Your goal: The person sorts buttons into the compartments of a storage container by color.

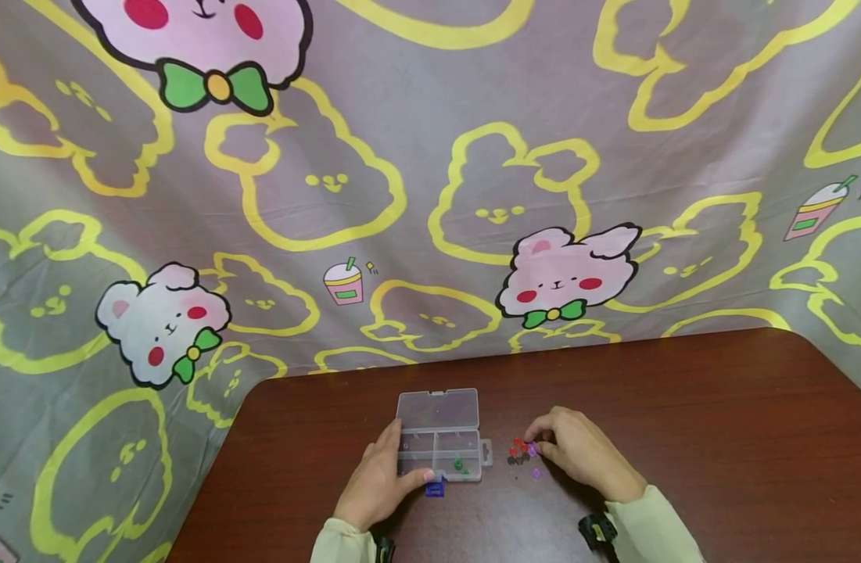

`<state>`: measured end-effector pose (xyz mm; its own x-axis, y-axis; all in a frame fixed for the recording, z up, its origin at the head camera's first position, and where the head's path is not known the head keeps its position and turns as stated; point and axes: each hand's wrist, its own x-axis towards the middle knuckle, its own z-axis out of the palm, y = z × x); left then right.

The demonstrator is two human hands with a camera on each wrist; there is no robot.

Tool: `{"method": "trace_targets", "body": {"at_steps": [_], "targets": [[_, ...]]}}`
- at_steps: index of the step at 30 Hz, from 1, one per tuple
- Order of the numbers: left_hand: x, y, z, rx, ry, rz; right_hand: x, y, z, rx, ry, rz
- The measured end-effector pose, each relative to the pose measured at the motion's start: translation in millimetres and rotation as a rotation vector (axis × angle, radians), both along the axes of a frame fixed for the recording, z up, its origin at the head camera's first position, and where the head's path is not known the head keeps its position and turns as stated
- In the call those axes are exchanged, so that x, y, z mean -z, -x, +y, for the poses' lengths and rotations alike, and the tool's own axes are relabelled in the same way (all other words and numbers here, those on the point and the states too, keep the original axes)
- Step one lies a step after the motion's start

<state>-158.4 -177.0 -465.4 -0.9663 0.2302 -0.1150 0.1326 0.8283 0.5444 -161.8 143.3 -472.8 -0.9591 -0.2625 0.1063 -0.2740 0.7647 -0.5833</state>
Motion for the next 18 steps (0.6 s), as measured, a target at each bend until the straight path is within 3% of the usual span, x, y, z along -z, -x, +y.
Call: {"method": "trace_targets", "body": {"at_steps": [18], "targets": [[-0.7, 0.1, 0.3, -0.007, -0.003, -0.011, -0.4, 1.2, -2.2, 0.039, 0.008, -0.055]]}}
